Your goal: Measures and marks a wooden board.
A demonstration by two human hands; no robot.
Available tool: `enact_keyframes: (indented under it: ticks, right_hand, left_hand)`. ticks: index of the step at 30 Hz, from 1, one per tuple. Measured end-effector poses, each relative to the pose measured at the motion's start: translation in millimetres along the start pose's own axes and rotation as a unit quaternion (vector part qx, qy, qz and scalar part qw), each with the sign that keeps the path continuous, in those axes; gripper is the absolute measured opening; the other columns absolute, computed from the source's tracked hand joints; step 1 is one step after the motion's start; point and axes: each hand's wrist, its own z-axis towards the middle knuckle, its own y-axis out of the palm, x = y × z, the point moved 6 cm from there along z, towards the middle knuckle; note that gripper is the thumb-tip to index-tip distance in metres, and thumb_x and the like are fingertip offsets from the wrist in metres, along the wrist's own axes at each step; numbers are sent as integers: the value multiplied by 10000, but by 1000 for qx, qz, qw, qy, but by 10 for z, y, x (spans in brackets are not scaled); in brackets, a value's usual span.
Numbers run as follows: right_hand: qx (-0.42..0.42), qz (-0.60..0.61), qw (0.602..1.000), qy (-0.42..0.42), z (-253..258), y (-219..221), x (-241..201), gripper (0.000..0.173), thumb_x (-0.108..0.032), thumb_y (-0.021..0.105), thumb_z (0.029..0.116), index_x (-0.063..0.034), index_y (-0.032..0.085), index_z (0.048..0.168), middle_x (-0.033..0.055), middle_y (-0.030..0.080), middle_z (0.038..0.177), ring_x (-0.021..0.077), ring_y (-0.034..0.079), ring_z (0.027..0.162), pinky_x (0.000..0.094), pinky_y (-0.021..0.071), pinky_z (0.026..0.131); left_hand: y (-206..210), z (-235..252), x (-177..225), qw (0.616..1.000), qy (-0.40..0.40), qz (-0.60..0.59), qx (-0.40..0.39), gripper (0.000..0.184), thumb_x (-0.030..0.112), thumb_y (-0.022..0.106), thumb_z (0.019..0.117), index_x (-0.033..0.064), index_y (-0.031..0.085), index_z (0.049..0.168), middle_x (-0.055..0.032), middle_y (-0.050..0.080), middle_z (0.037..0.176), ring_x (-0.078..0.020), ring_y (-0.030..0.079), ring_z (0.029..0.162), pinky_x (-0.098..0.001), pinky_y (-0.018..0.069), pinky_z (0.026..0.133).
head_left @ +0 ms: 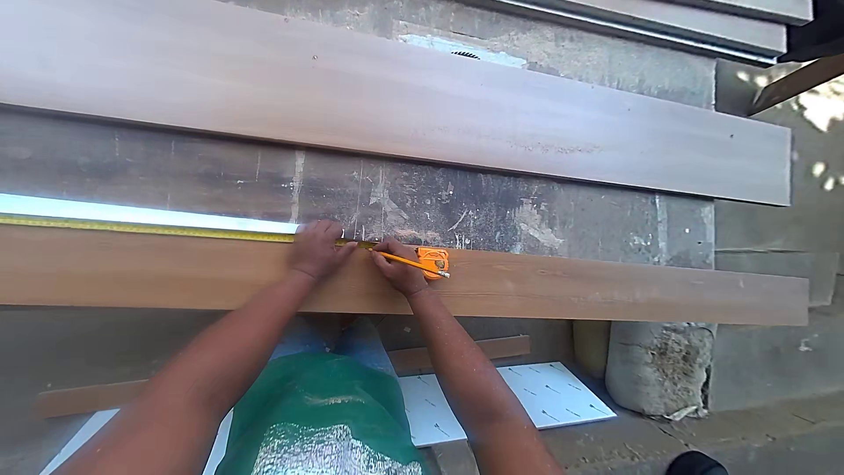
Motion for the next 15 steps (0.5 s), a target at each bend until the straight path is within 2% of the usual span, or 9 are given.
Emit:
enact_keyframes:
  ticks: [9, 15]
  right_hand:
    - [12, -16, 1000, -12, -6, 21, -5, 106, -90, 687, 944, 7, 715, 977, 112, 713, 818, 186, 684, 725, 385, 578, 710]
    - [9, -35, 999, -15, 3, 31, -15, 119, -101, 683, 947, 9, 714, 980, 113, 713, 805, 200, 688, 718, 397, 577, 703]
  left_hand:
    - [24, -8, -16, 1000, 8, 6, 15, 495, 538, 642, 958, 47, 705, 970, -174, 707, 1035, -386, 664, 1039, -583, 494, 885]
    - [24, 5, -20, 1000, 6, 7, 9, 486, 532, 648, 956, 50, 702, 979, -170, 711, 1060, -375, 665, 1069, -574, 495, 887]
